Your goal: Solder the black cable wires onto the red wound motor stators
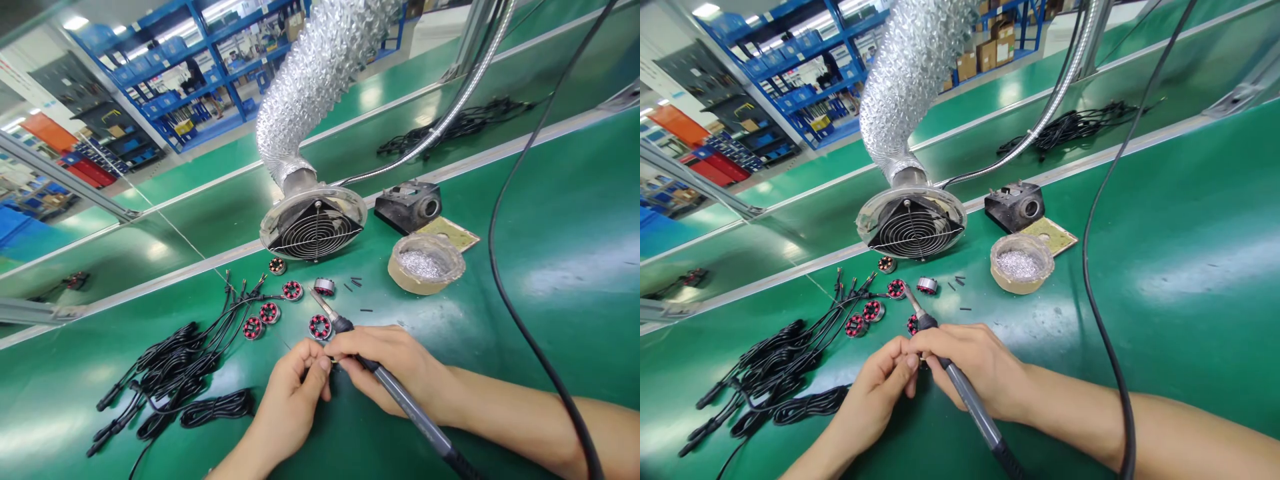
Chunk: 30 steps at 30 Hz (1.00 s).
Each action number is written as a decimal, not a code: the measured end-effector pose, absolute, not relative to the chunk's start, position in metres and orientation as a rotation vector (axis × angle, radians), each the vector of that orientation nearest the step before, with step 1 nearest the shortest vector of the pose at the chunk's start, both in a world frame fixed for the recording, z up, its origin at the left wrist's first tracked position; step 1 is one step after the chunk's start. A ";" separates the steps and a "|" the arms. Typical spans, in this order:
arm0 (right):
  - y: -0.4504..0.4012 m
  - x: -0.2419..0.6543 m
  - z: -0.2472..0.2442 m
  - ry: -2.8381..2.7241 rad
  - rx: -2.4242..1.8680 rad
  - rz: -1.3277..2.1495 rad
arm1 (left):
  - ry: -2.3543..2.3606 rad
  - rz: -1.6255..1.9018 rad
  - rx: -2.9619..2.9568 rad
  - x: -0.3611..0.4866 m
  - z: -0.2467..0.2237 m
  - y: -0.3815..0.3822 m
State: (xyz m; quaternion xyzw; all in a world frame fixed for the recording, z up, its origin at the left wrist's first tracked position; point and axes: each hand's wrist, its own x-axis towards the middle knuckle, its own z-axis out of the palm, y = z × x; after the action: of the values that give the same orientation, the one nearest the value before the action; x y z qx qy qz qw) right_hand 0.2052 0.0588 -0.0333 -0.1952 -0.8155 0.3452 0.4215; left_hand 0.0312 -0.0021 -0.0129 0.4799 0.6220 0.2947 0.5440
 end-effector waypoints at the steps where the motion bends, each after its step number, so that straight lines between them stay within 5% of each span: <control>1: 0.059 0.205 -0.033 -2.045 -0.491 0.884 | 1.481 0.712 1.102 0.032 -0.013 -0.002; 30: 0.062 0.223 -0.019 -1.969 -0.620 0.939 | 1.552 0.858 1.075 0.038 -0.019 -0.006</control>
State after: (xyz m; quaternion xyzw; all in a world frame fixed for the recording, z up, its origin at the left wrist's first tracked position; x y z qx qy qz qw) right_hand 0.2226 0.0622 -0.0187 -0.2477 -0.7867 0.3752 0.4231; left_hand 0.0385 -0.0063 -0.0186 0.4462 0.6443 0.3560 0.5089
